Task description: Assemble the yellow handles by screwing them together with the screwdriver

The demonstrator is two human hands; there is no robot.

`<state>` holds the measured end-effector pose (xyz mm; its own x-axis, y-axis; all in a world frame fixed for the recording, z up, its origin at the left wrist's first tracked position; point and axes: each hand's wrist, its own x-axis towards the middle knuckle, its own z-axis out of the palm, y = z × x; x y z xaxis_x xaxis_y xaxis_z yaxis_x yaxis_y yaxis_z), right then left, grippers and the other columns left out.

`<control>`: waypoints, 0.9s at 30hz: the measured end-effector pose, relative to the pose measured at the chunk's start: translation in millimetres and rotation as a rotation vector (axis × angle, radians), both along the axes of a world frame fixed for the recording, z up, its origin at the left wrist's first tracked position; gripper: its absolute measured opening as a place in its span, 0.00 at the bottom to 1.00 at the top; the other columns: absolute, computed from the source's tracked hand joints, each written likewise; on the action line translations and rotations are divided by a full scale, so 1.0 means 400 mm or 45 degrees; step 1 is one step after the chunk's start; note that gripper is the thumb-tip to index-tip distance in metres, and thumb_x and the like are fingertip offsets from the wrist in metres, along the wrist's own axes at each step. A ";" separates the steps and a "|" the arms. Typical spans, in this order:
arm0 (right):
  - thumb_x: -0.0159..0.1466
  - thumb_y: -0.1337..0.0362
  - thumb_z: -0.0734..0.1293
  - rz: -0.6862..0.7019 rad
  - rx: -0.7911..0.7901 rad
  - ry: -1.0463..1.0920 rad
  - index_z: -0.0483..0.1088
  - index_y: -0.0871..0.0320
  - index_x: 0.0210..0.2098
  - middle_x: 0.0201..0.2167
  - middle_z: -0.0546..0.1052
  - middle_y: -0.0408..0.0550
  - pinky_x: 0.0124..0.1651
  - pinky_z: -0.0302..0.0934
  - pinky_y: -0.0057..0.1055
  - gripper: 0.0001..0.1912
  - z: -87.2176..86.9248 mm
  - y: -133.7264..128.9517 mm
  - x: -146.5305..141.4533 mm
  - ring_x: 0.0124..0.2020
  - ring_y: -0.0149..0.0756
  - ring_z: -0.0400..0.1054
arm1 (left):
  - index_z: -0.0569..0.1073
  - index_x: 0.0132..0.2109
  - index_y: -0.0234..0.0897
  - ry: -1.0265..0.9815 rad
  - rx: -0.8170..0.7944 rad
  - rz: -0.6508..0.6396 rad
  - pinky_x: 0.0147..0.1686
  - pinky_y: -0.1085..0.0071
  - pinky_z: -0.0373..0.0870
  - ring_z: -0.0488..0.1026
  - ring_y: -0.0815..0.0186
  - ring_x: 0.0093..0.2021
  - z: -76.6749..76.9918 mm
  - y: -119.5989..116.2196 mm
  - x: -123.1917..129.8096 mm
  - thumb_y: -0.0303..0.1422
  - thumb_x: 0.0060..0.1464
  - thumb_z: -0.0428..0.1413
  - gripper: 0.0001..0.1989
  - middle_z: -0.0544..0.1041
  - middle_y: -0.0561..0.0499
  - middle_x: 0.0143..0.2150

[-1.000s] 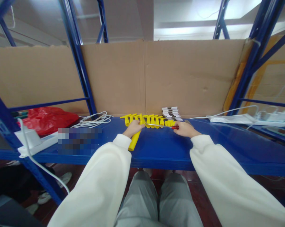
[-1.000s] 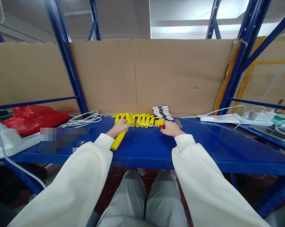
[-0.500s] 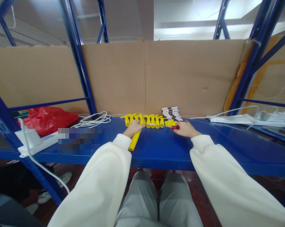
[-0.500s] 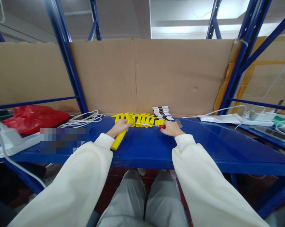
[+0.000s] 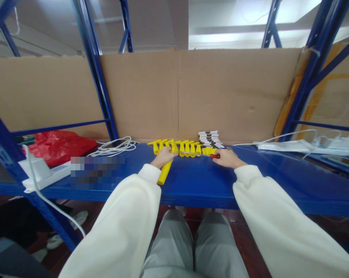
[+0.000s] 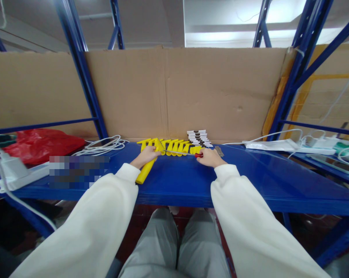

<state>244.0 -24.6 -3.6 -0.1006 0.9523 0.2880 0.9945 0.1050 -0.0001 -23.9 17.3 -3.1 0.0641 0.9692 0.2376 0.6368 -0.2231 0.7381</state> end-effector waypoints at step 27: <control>0.56 0.67 0.67 0.078 -0.015 0.173 0.68 0.56 0.28 0.25 0.74 0.44 0.28 0.52 0.26 0.02 -0.018 0.019 0.017 0.25 0.32 0.64 | 0.64 0.18 0.38 0.010 0.029 0.002 0.25 0.73 0.61 0.67 0.69 0.20 -0.005 0.005 0.000 0.26 0.48 0.57 0.14 0.66 0.56 0.15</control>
<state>250.6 -17.0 -10.7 -0.1196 0.9489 0.2921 0.9769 0.1649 -0.1360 -23.8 19.3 -5.2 0.0647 0.9637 0.2590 0.6429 -0.2387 0.7278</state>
